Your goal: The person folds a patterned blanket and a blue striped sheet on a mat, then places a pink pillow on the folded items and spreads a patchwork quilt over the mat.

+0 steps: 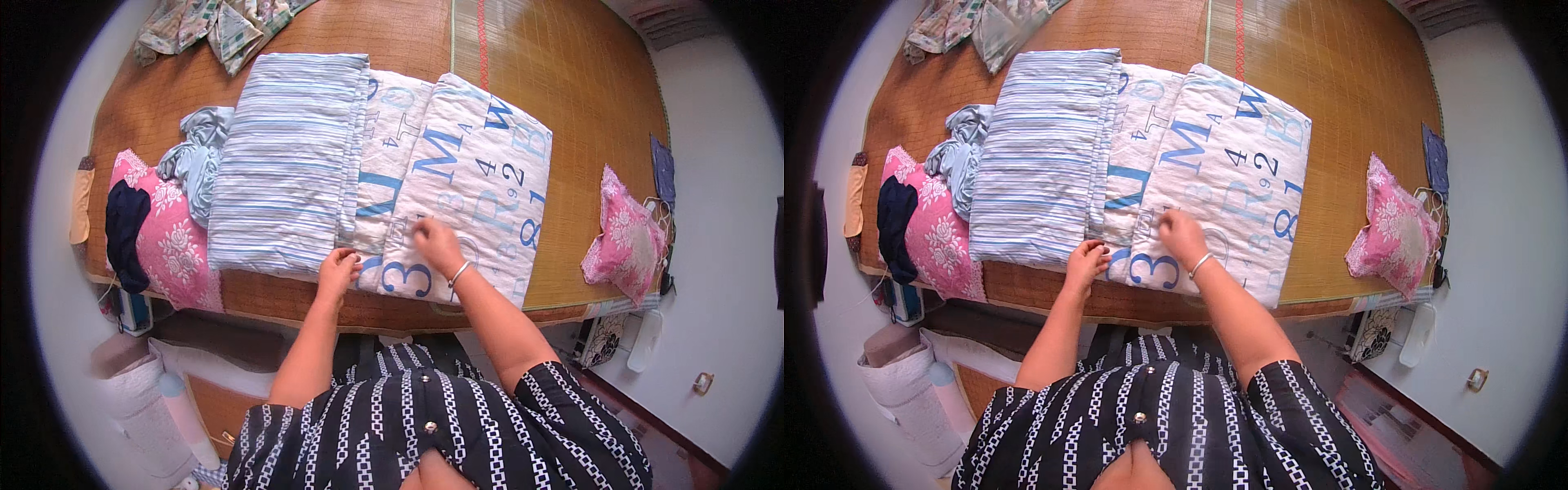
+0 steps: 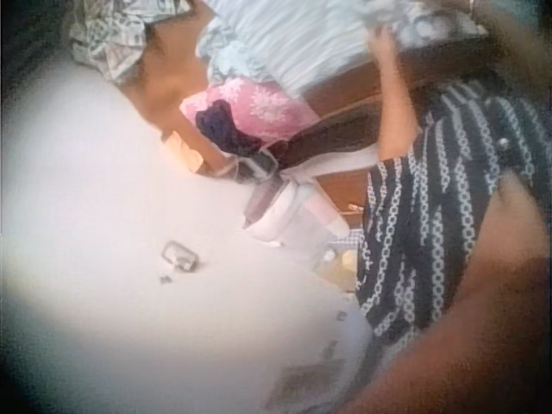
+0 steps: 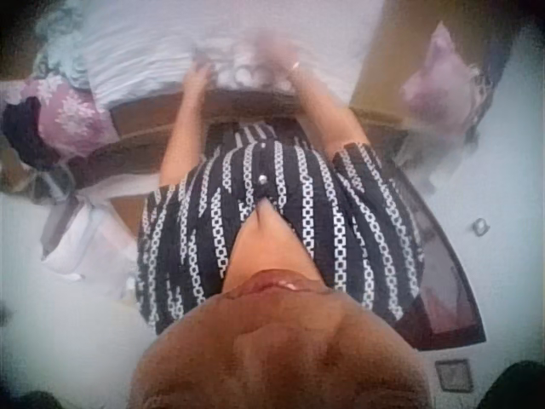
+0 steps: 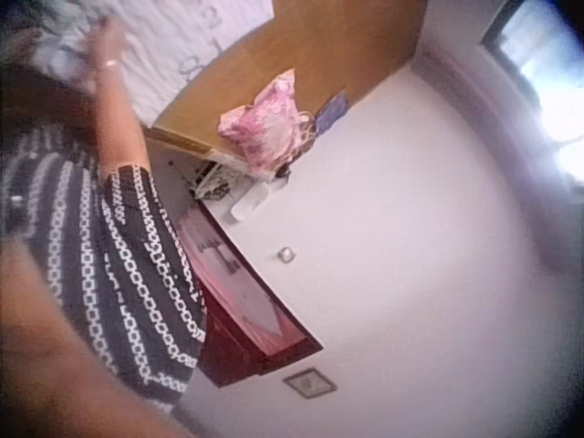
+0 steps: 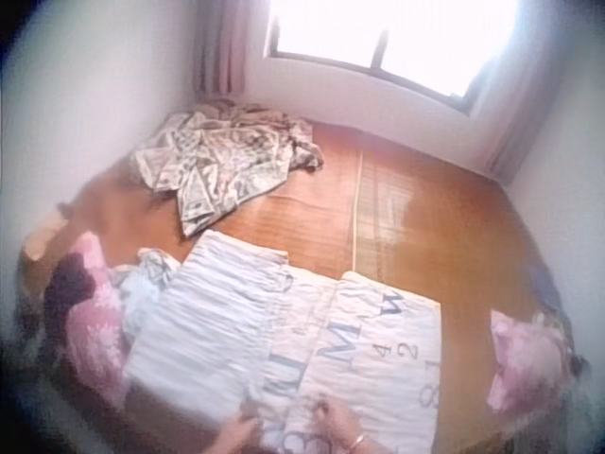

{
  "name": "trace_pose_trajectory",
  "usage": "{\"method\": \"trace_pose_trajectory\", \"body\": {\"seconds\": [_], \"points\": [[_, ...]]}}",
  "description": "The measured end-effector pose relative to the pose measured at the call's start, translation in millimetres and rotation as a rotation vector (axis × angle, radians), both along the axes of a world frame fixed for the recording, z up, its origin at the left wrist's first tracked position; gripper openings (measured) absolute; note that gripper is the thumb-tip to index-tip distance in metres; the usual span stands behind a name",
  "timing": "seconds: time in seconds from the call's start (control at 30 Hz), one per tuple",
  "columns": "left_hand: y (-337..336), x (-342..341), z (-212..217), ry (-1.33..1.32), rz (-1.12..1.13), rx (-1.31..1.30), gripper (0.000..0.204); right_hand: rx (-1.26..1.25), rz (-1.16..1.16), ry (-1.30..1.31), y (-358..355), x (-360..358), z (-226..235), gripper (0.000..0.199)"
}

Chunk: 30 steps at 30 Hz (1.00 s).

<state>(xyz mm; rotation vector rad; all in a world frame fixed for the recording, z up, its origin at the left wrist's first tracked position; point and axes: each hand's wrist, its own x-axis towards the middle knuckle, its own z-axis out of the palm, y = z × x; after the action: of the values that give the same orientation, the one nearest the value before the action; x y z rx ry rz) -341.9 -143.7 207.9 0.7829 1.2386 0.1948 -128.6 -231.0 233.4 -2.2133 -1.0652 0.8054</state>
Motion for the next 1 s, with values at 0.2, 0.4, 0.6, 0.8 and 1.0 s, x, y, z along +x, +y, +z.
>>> {"method": "trace_pose_trajectory", "body": {"seconds": [0.2, 0.4, 0.6, 0.8, 1.0], "points": [[23, -2, 31, 0.384, -0.325, 1.014, 0.029, 0.199, -0.134, -0.037, 71, 9, 11, 0.023], [49, 1, 25, 0.596, -0.587, 1.239, 0.051, 0.217, -0.278, 0.180, 156, -33, -47, 0.028], [58, -25, 7, 0.350, -0.363, 0.836, 0.036, 0.107, -0.120, 0.258, 162, -40, -61, 0.022], [33, -19, 21, 0.086, -0.533, 0.851, 0.028, 0.140, -0.342, 0.917, 117, -47, -75, 0.028], [51, -23, 33, 0.098, -0.533, 0.722, 0.026, 0.206, -0.195, 0.429, 162, -58, -7, 0.032]]}}
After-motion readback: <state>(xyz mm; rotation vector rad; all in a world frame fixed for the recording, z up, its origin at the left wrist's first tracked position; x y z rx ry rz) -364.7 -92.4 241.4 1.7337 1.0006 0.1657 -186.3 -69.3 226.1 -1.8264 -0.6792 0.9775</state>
